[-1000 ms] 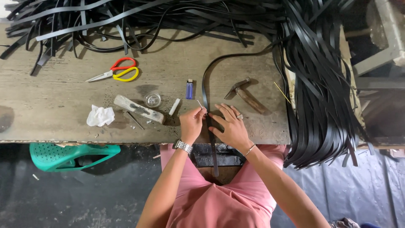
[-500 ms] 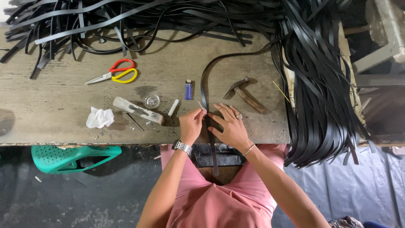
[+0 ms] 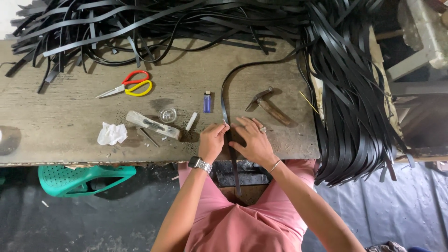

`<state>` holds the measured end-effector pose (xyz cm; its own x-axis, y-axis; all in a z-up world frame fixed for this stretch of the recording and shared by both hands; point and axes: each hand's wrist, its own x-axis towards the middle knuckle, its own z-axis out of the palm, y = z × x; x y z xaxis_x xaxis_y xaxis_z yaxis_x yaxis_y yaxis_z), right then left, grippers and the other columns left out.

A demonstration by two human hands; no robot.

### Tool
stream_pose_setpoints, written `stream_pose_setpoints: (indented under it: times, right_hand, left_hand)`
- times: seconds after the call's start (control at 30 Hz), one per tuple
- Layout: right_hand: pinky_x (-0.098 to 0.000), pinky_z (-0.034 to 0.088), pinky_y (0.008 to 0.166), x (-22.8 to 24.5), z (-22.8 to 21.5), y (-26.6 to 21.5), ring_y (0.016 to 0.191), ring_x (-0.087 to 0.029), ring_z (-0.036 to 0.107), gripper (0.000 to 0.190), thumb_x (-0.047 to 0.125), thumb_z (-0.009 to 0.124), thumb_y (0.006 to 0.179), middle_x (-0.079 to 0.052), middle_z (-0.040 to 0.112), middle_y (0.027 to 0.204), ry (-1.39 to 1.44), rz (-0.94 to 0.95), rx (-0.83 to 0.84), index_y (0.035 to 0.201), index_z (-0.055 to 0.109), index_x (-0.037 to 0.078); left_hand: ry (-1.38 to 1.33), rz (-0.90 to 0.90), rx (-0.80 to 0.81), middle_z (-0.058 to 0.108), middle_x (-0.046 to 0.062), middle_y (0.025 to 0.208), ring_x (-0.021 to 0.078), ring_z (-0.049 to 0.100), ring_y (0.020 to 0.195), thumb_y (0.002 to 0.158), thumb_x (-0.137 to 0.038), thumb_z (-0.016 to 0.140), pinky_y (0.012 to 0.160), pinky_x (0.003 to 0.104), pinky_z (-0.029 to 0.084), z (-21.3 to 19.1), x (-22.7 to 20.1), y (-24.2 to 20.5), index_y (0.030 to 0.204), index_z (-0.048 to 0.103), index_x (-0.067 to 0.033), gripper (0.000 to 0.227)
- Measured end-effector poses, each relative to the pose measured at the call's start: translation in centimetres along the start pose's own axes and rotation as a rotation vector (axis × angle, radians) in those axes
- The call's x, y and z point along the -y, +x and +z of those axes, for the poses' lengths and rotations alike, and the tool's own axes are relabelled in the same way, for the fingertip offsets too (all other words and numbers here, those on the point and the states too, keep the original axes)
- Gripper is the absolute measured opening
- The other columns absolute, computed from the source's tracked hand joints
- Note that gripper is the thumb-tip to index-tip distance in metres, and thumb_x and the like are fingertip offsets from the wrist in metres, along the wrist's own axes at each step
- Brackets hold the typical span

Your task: Punching a series of holes into a long black leather strip using a hand punch and a hammer on a workshop table.

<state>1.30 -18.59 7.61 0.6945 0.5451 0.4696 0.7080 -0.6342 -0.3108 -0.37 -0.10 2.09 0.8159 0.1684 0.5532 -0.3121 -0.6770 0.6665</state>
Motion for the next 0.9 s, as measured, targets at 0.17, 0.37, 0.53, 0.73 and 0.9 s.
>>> stream_pose_setpoints:
  times: [0.17, 0.37, 0.53, 0.73, 0.9]
  right_hand:
    - [-0.0536, 0.041, 0.098, -3.7, -2.7, 0.9, 0.119, -0.032, 0.051, 0.053, 0.038, 0.066, 0.096, -0.013, 0.057, 0.132, -0.321, 0.426, -0.084, 0.14, 0.06, 0.01]
    - [-0.0438, 0.049, 0.086, -9.1, -0.7, -0.2, 0.097, -0.022, 0.063, 0.035, 0.04, 0.051, 0.106, -0.004, 0.062, 0.105, -0.581, 0.41, 0.129, 0.125, 0.064, 0.015]
    - [-0.045, 0.05, 0.077, -4.9, -5.8, 2.7, 0.088, -0.033, 0.065, 0.048, 0.047, 0.046, 0.11, -0.017, 0.062, 0.094, 0.129, 0.574, 0.195, 0.117, 0.059, 0.002]
    - [-0.0468, 0.053, 0.055, 1.2, -7.6, 2.1, 0.062, -0.041, 0.07, 0.031, 0.044, 0.053, 0.103, -0.016, 0.065, 0.065, 0.11, 0.412, 0.235, 0.114, 0.054, 0.015]
    - [-0.0521, 0.054, 0.061, 2.4, -9.7, 3.1, 0.069, -0.042, 0.071, 0.039, 0.05, 0.053, 0.101, -0.018, 0.066, 0.07, 0.038, 0.349, 0.313, 0.117, 0.055, 0.015]
  left_hand:
    - [0.006, 0.072, 0.025, 0.07, 0.003, 0.072, 0.0258, 0.073, 0.07, 0.093, -0.012, 0.076, 0.066, 0.031, 0.059, -0.2, 0.6, -0.1, 0.088, 0.077, -0.0159, 0.007]
    - [-0.038, 0.104, 0.029, 0.068, 0.007, 0.072, 0.029, 0.071, 0.068, 0.093, -0.007, 0.073, 0.063, 0.033, 0.058, -0.5, -0.2, 0.2, 0.09, 0.076, -0.0102, 0.006]
    - [0.048, 0.151, 0.012, 0.066, 0.004, 0.071, 0.0254, 0.07, 0.068, 0.094, -0.011, 0.073, 0.063, 0.03, 0.058, 0.6, 1.2, -0.2, 0.089, 0.076, -0.0129, 0.006]
    - [0.123, 0.199, 0.041, 0.065, 0.003, 0.071, 0.0228, 0.07, 0.068, 0.096, -0.012, 0.07, 0.064, 0.029, 0.059, 1.1, 2.1, -0.9, 0.091, 0.075, -0.0147, 0.007]
    - [0.13, 0.199, 0.05, 0.065, 0.002, 0.071, 0.0214, 0.07, 0.069, 0.097, -0.014, 0.07, 0.063, 0.029, 0.059, 1.1, 2.1, -0.8, 0.094, 0.074, -0.016, 0.006]
